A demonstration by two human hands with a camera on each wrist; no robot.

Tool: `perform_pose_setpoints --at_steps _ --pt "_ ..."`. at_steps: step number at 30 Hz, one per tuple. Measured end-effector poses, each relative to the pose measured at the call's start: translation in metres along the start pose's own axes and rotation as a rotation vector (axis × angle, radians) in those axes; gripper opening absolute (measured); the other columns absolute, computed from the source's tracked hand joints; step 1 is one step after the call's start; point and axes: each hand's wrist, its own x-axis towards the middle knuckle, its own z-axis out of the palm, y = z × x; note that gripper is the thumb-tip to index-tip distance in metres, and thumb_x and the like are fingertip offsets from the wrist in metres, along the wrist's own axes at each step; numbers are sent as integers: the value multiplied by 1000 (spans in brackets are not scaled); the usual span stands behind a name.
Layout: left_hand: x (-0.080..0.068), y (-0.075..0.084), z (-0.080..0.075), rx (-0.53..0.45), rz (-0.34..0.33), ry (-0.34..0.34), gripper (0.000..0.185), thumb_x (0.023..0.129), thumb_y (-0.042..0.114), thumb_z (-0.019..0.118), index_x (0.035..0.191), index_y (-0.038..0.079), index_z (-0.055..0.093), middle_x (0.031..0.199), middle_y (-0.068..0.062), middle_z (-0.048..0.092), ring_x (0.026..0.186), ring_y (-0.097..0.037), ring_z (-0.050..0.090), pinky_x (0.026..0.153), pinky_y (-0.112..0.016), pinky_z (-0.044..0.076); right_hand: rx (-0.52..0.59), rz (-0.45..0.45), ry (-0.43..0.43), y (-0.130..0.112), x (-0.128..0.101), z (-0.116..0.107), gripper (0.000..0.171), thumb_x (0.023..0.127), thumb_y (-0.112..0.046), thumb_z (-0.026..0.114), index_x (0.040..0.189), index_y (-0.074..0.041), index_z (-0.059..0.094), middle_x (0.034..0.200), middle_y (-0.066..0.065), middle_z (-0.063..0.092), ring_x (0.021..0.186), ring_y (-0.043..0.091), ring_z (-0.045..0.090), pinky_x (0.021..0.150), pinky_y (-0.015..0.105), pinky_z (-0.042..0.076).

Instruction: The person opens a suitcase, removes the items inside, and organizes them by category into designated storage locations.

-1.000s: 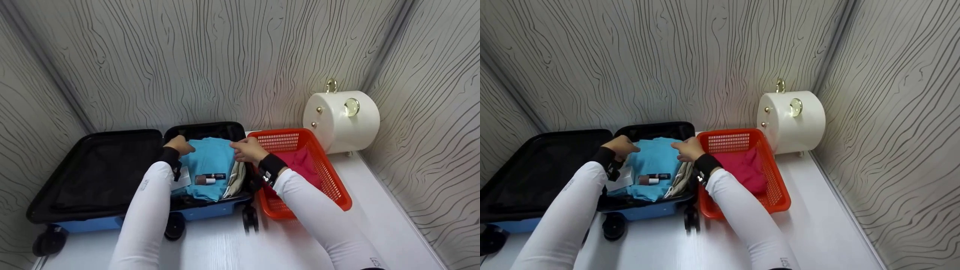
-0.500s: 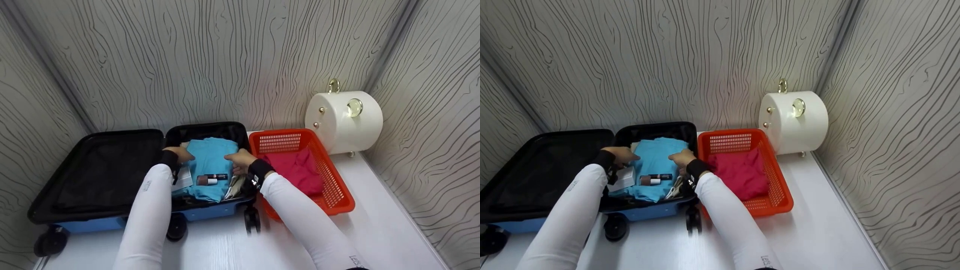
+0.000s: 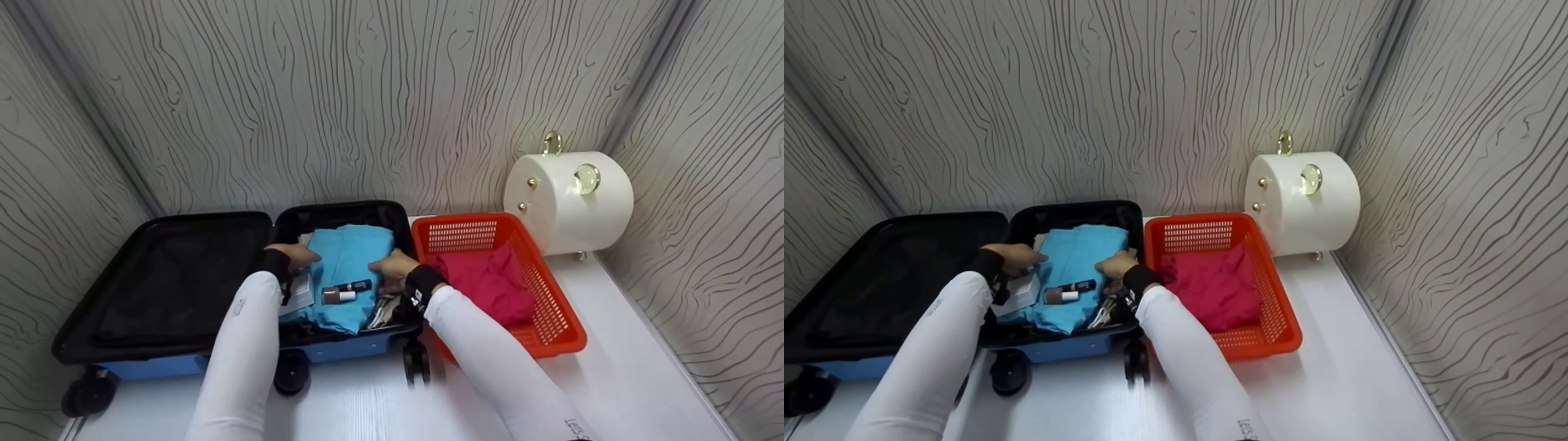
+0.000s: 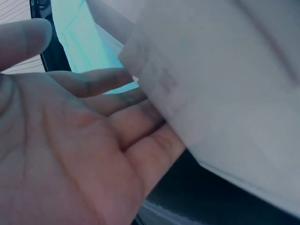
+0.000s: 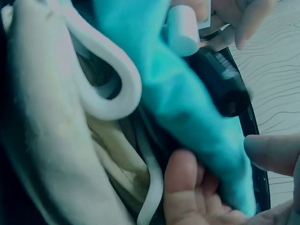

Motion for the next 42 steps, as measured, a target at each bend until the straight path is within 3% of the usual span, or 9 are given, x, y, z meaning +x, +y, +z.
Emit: perform_pose_setpoints --at_steps 5,12,18,28,31,33,37,40,42 --pt "-12 -6 -3 -5 0 13 69 117 36 38 165 -13 27 170 -35 34 156 -49 41 128 -54 38 -61 -40 -37 -7 3 12 72 109 -15 63 166 -1 21 146 26 59 106 30 72 84 39 64" --pt "-22 -11 -11 -124 -20 55 69 119 37 31 168 -10 19 173 -35 27 158 -51 37 129 -56 36 -346 -311 8 -36 -5 27 55 112 -20 56 158 7 43 153 25 53 129 34 62 102 46 60" --pt "-16 5 -17 -76 1 128 67 119 40 28 168 -7 28 170 -31 37 152 -47 48 125 -53 42 -200 -378 -34 -52 -13 21 53 114 -12 51 162 5 37 161 29 46 146 43 51 118 57 49" --pt "11 57 -1 -120 112 203 71 117 48 34 164 -4 39 166 -27 46 147 -44 53 121 -53 46 -38 -477 37 -69 -32 -42 60 115 -11 43 171 0 22 173 26 31 160 42 33 132 55 30" --pt "13 57 2 -111 135 242 70 117 46 33 161 -7 43 163 -28 49 141 -43 56 117 -50 48 -21 -514 28 -74 -39 -47 62 116 -13 42 171 -1 19 175 24 28 162 40 30 133 54 27" --pt "14 52 3 -112 127 269 65 117 44 31 146 -8 57 144 -29 61 126 -42 62 107 -48 51 -2 -549 2 -78 -42 -44 61 116 -11 41 171 1 18 176 24 26 163 39 28 134 51 25" --pt "11 41 5 -173 135 266 68 118 43 25 153 -10 49 152 -31 55 142 -44 55 118 -49 47 20 -593 -47 -83 -49 -34 62 116 -11 41 171 2 16 177 24 24 165 38 26 135 49 23" --pt "8 37 6 -226 167 244 72 119 45 22 168 -8 25 174 -29 31 160 -45 35 131 -55 32 14 -619 -54 -86 -54 -29 62 116 -10 40 172 1 15 177 24 25 165 37 26 136 49 22" --pt "8 35 5 -240 182 251 73 119 46 22 168 -8 24 174 -29 30 161 -45 34 132 -55 30 -5 -640 -45 -89 -55 -27 61 116 -10 41 171 1 16 176 24 26 165 37 26 136 49 22"
